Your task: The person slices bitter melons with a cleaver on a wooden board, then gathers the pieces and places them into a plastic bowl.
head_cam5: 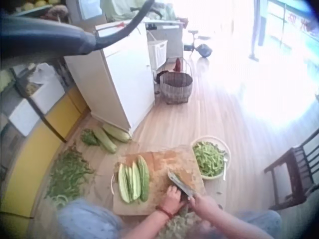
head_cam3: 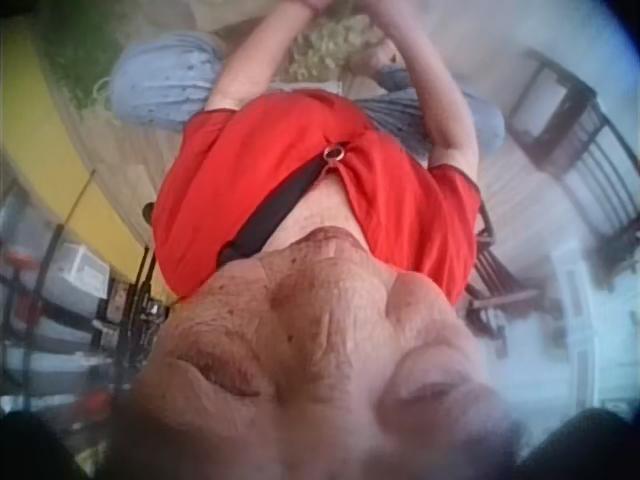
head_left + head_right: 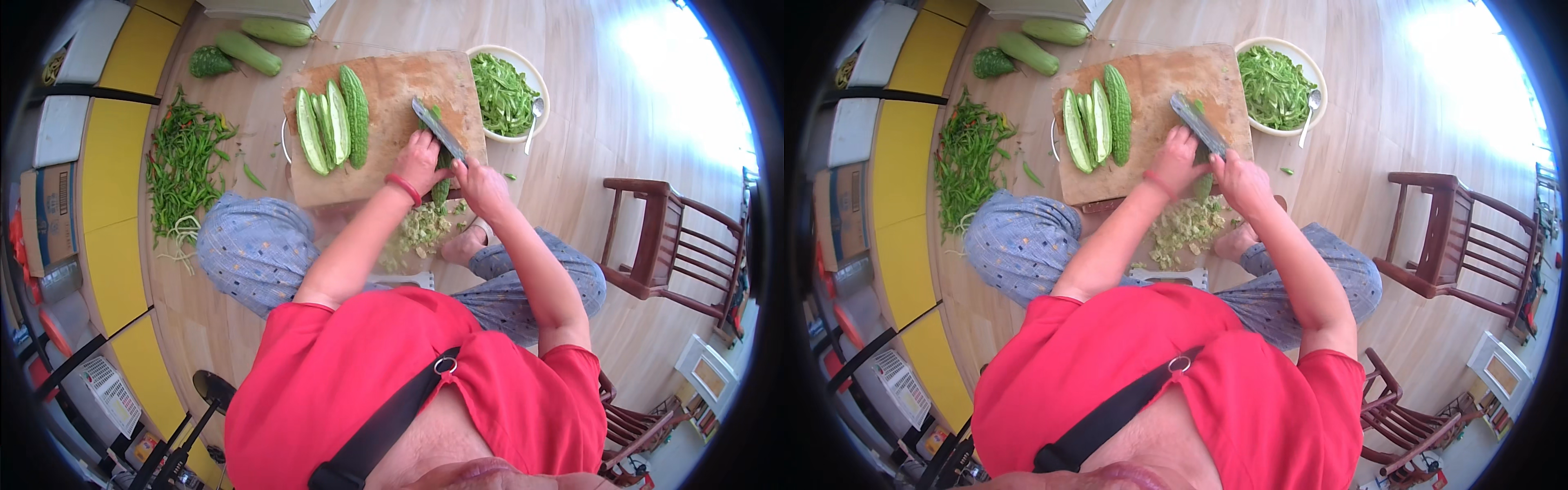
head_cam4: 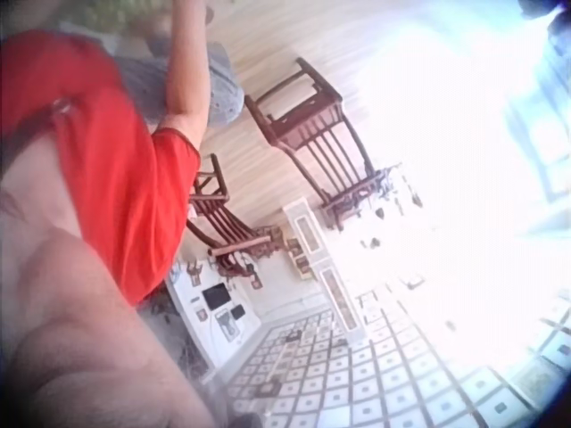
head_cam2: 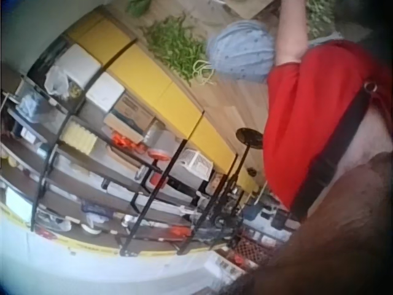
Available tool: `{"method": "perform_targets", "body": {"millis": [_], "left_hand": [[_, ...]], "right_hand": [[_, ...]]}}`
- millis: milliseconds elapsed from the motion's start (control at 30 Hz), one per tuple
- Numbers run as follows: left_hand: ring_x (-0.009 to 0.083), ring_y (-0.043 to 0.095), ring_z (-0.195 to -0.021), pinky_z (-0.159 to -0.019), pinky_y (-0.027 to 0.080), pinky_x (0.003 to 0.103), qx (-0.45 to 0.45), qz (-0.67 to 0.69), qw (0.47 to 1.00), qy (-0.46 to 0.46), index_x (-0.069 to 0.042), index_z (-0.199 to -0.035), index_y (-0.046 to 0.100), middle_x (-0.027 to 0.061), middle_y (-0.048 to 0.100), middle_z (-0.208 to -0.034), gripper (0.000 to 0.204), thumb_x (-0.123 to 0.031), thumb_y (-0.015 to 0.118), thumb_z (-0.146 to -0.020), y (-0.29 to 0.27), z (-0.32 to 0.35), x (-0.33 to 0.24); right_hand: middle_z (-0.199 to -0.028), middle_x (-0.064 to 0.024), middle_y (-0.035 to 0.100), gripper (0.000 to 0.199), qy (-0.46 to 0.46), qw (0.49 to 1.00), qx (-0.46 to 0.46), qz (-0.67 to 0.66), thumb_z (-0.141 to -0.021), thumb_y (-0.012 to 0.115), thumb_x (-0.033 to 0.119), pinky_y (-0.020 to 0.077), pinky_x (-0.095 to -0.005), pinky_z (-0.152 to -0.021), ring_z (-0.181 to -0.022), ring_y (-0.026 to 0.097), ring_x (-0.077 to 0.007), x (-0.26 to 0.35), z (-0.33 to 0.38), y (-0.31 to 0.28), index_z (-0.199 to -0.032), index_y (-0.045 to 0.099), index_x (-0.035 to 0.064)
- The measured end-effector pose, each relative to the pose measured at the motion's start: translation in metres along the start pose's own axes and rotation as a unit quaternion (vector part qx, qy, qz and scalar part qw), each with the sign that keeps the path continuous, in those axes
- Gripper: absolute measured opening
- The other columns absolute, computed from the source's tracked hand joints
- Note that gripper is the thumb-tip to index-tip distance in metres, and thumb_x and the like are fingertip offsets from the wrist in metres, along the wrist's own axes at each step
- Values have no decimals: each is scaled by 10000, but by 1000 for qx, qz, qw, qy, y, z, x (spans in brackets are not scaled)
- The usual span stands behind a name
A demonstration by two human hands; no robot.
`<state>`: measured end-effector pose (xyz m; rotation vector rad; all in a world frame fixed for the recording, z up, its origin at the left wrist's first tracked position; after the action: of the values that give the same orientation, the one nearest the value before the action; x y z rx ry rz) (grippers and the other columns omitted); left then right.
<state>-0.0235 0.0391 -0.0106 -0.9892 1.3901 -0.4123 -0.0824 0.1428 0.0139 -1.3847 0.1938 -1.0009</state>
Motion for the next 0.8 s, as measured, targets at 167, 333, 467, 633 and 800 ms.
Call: {"method": "perform_targets", "body": {"millis": [167, 333, 467, 633, 800], "left_hand": [[323, 445, -1099, -930, 414, 380, -81, -20, 996, 43, -3, -1066, 556, 156, 494, -1137, 582, -288, 767, -605, -6, 4, 3], [338, 421, -1138, -945, 405, 389, 11, 3, 1000, -1, 5, -1098, 542, 161, 476, -1198, 623, -300, 766, -603, 3, -1, 3], [326, 438, -1113, -917, 425, 385, -54, -8, 998, 25, 3, -1058, 558, 150, 489, -1163, 565, -283, 759, -614, -2, 2, 1], [326, 443, -1107, -913, 428, 386, -61, 3, 998, 20, -1, -1053, 562, 152, 497, -1149, 545, -289, 748, -630, -2, 5, 6], [344, 433, -1121, -925, 419, 400, 3, 6, 1000, 3, -8, -1092, 545, 162, 487, -1183, 577, -303, 742, -637, 7, 1, 2]], "right_hand": [[-642, -239, 588, 395, -17, 1000, 7, 8, -924, 398, 372, 455, -502, -596, -633, 584, -418, -1, 23, -5, -829, 513, 6], [-640, -240, 588, 392, -5, 1000, 5, 14, -924, 396, 370, 457, -502, -592, -635, 584, -421, -5, 0, 3, -836, 518, 8], [-645, -240, 591, 392, -24, 1000, 18, 7, -926, 391, 369, 459, -502, -607, -646, 587, -419, -1, 8, -3, -845, 520, 7], [-646, -234, 594, 399, -13, 1000, 17, 19, -924, 396, 372, 461, -494, -614, -656, 591, -413, 2, 16, -5, -827, 524, 7], [-647, -235, 594, 402, 4, 1000, 3, 12, -924, 399, 375, 457, -494, -609, -655, 591, -410, 0, -5, -1, -823, 522, 5]]}}
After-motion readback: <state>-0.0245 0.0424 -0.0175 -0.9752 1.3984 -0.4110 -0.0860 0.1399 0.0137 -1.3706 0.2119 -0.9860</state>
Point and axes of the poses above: each hand's wrist, its own z-axis away from the middle knuckle, its own y-axis out of the palm, x = y × z, the point moved 7 cm from there along -z, towards the middle knuckle
